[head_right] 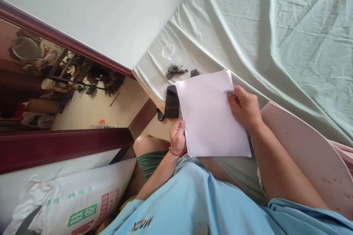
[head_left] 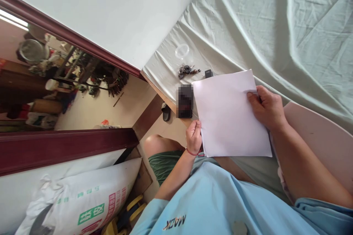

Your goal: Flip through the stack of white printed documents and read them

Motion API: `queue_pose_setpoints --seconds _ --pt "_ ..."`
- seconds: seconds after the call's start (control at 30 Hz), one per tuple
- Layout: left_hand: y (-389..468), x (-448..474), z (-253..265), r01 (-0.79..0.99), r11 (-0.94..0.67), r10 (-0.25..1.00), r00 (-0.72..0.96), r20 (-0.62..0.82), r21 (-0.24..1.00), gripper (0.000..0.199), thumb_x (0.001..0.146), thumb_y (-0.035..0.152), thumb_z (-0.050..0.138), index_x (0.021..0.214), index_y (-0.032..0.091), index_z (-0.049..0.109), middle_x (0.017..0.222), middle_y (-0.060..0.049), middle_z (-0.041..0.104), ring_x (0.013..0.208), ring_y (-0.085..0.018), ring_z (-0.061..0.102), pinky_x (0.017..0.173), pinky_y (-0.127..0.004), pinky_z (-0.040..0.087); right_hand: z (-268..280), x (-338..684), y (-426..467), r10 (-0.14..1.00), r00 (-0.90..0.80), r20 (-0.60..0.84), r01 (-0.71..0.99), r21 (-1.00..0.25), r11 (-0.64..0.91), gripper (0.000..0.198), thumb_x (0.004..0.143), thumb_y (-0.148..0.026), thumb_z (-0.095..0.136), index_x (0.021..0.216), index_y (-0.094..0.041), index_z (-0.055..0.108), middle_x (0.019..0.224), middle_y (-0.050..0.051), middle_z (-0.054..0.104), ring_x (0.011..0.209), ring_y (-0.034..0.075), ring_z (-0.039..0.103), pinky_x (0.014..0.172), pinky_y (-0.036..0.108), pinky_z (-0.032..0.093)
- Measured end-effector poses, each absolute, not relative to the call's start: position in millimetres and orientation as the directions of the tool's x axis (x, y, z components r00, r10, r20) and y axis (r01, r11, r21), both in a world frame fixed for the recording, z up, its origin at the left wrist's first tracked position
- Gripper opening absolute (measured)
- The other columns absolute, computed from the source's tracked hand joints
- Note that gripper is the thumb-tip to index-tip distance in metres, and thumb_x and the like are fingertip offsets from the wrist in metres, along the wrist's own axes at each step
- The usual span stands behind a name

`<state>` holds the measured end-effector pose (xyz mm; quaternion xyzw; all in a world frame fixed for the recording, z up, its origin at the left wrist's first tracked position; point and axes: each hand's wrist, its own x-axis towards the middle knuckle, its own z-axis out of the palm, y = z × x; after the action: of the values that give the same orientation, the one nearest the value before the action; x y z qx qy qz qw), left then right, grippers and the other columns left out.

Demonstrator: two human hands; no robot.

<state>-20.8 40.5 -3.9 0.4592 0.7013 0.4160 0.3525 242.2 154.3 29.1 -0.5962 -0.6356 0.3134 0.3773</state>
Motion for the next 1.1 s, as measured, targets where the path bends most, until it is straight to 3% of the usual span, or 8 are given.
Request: queue_pose_setpoints --seconds 0.87,0.93,1.1 --pt "41.2 -15.7 -0.6 0.589 0.211 0.941 -0.339 0.002 0.780 0.042 0.099 0.057 0.050 0.091 0.020 0.068 0.074 -0.003 0.065 0.069 -0.017 0.057 0.066 -0.028 0.042 21.9 243.9 158.7 0.998 -0.014 0.054 0.583 -0.811 0.052 0.013 0.089 -0.035 0.056 0.080 -0.025 0.054 0.059 -0.002 0.050 0.054 0.014 0.042 0.057 0.029 0.036" --pt "41.7 -15.8 -0.9 0.609 0.204 0.943 -0.333 0.014 0.767 0.041 0.100 0.056 0.050 0.089 0.020 0.067 0.073 -0.003 0.064 0.069 -0.017 0.057 0.067 -0.028 0.042 16.4 246.0 161.4 0.999 -0.006 0.040 0.592 -0.805 0.035 0.009 0.085 -0.033 0.060 0.091 -0.026 0.058 0.066 -0.001 0.056 0.059 0.016 0.048 0.060 0.031 0.041" --pt "41.1 -16.1 -1.7 0.620 0.185 0.945 -0.324 0.034 0.762 0.038 0.101 0.052 0.050 0.086 0.020 0.065 0.073 -0.002 0.063 0.069 -0.017 0.057 0.068 -0.028 0.043 0.7 249.7 166.4 0.993 0.033 0.116 0.560 -0.825 0.078 0.043 0.078 -0.028 0.065 0.121 -0.027 0.061 0.108 0.010 0.068 0.094 0.027 0.062 0.081 0.044 0.054"
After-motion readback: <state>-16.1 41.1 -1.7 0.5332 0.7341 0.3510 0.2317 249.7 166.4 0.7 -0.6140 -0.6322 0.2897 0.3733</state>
